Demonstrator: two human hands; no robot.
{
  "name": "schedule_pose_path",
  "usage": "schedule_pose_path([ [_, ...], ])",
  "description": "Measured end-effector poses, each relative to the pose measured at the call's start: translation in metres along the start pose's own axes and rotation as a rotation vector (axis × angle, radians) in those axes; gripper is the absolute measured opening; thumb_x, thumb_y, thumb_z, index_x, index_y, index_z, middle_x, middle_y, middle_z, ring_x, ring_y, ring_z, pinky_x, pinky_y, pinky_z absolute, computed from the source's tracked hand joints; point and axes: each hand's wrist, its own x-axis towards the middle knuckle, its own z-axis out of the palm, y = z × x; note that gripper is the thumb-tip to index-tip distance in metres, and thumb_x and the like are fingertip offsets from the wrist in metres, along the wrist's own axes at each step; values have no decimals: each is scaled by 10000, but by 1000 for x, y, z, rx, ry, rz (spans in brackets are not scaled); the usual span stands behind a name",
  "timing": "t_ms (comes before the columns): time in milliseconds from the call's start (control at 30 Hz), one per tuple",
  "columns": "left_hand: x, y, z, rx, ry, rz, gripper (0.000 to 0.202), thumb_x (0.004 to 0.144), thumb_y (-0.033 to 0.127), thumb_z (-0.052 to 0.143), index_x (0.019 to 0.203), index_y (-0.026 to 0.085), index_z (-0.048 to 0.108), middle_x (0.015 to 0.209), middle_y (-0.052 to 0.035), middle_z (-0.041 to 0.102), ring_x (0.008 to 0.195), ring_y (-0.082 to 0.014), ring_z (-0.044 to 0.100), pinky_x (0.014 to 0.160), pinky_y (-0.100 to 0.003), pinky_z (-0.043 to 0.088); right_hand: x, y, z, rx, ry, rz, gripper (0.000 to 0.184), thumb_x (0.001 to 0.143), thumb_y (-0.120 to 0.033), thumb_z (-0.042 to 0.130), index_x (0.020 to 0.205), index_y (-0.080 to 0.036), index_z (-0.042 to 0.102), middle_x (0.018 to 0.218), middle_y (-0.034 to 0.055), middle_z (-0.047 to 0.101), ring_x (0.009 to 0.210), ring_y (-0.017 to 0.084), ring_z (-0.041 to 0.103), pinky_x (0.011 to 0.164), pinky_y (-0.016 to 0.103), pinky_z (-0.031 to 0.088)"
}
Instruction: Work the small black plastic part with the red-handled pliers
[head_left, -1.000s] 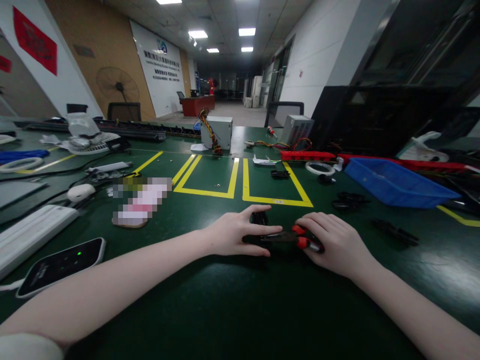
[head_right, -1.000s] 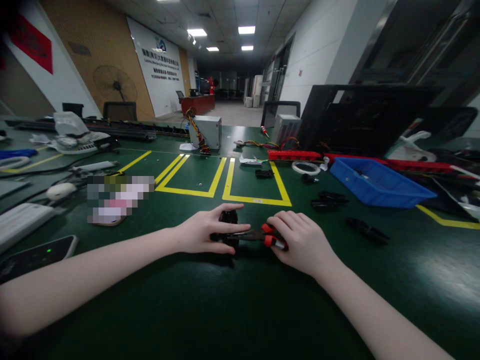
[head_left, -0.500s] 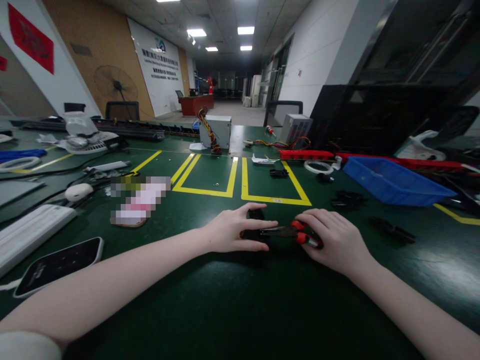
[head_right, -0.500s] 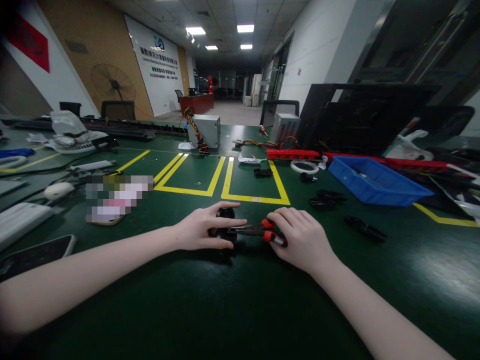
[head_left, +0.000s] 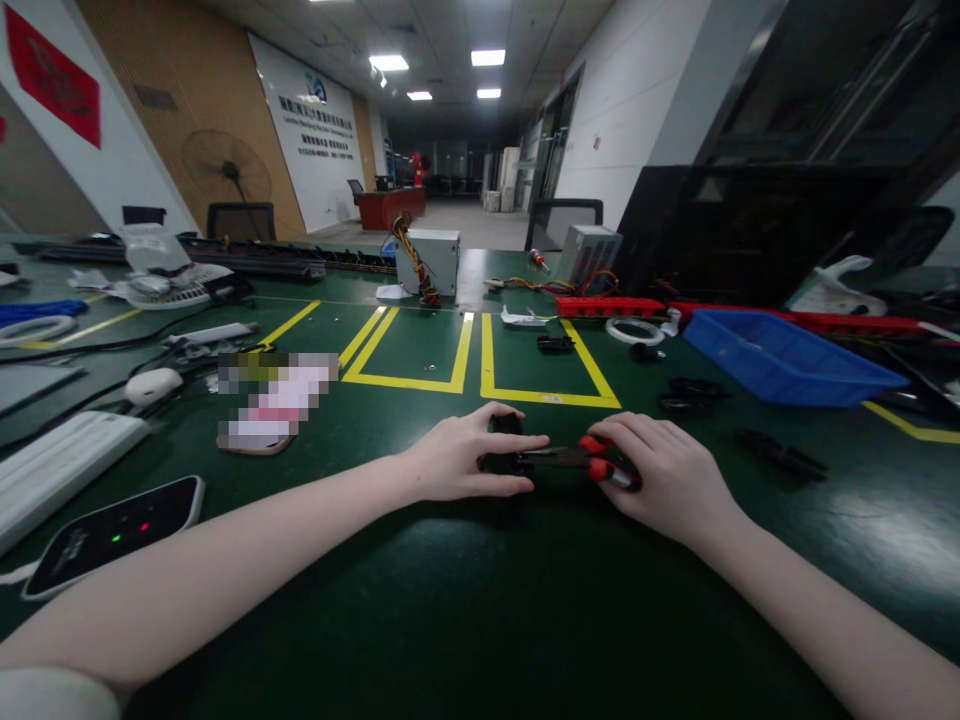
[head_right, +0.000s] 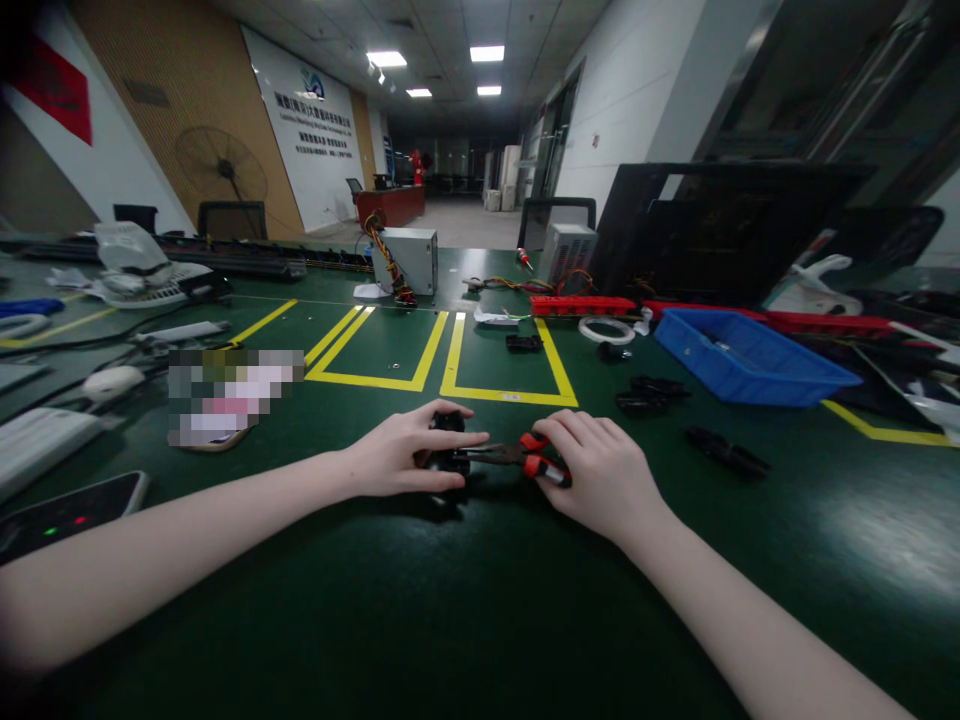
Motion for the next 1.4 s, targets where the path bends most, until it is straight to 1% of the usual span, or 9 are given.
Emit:
schedule_pose_path([
  [167, 0, -1, 2, 70, 19, 12, 509, 901, 510, 614, 1375, 341, 537, 1420, -88, 435, 1006, -221, 648, 882, -400, 554, 0, 0, -1, -2, 3, -8, 302, 740, -212, 586, 1040, -172, 601, 1004, 114, 678, 894, 263, 644, 749, 380, 497],
  [267, 0, -2, 4, 112, 7, 24, 526, 895, 546, 601, 1374, 336, 539, 1407, -88, 450, 1020, -236, 645, 880, -398, 555, 1, 0, -1, -6, 4, -27, 316, 733, -199, 586, 1047, -165, 594, 1011, 120, 671, 905, 268, 640, 764, 386, 499],
  [500, 1, -1, 2, 110, -44, 14, 539, 903, 572, 574, 1388, 343, 517, 1365, -86, 475, 1003, -234, 642, 850, -378, 548, 0, 0, 1, -7, -30, -87, 303, 724, -189, 566, 1023, -155, 597, 970, 127, 667, 837, 255, 630, 722, 375, 512],
  [767, 1, 1, 2, 136, -22, 10, 538, 896, 596, 571, 1361, 326, 541, 1320, -98, 497, 946, -223, 652, 807, -359, 547, -1, 1, 1, 2, -51, -83, 302, 730, -205, 560, 1022, -146, 610, 961, 125, 658, 832, 244, 622, 729, 363, 513],
  [867, 1, 0, 3, 157, -2, -7, 561, 889, 615, 565, 1364, 319, 530, 1317, -98, 490, 910, -214, 656, 797, -361, 553, -1, 0, 1, -22, -53, -88, 314, 741, -209, 557, 1039, -130, 618, 968, 136, 653, 836, 249, 611, 721, 367, 509],
  [967, 1, -1, 4, 185, 1, -24, 597, 877, 643, 559, 1376, 320, 509, 1333, -103, 475, 899, -222, 663, 791, -378, 559, -1, 0, 2, -53, -51, -101, 385, 752, -197, 544, 1121, -112, 614, 982, 141, 646, 844, 251, 602, 724, 368, 500],
  [1100, 1, -2, 5, 197, -2, -23, 631, 847, 658, 589, 1374, 318, 514, 1365, -110, 462, 911, -236, 673, 785, -388, 565, -2, 1, 4, -67, -58, -123, 482, 752, -177, 542, 1226, -100, 584, 1012, 144, 639, 866, 253, 599, 742, 370, 497],
  [1233, 1, -1, 5, 212, 2, 3, 574, 876, 608, 590, 1367, 316, 533, 1379, -103, 468, 973, -243, 666, 818, -390, 568, -1, 1, 4, -58, -53, -120, 453, 763, -178, 541, 1206, -100, 591, 1027, 146, 643, 875, 256, 604, 741, 376, 508],
  [1400, 0, 2, 6, 235, 44, 66, 541, 888, 539, 616, 1372, 314, 530, 1489, -108, 352, 1091, -272, 631, 875, -415, 564, 1, -1, 4, -47, -45, -123, 442, 762, -176, 545, 1196, -105, 588, 1047, 148, 655, 903, 267, 614, 760, 392, 516],
])
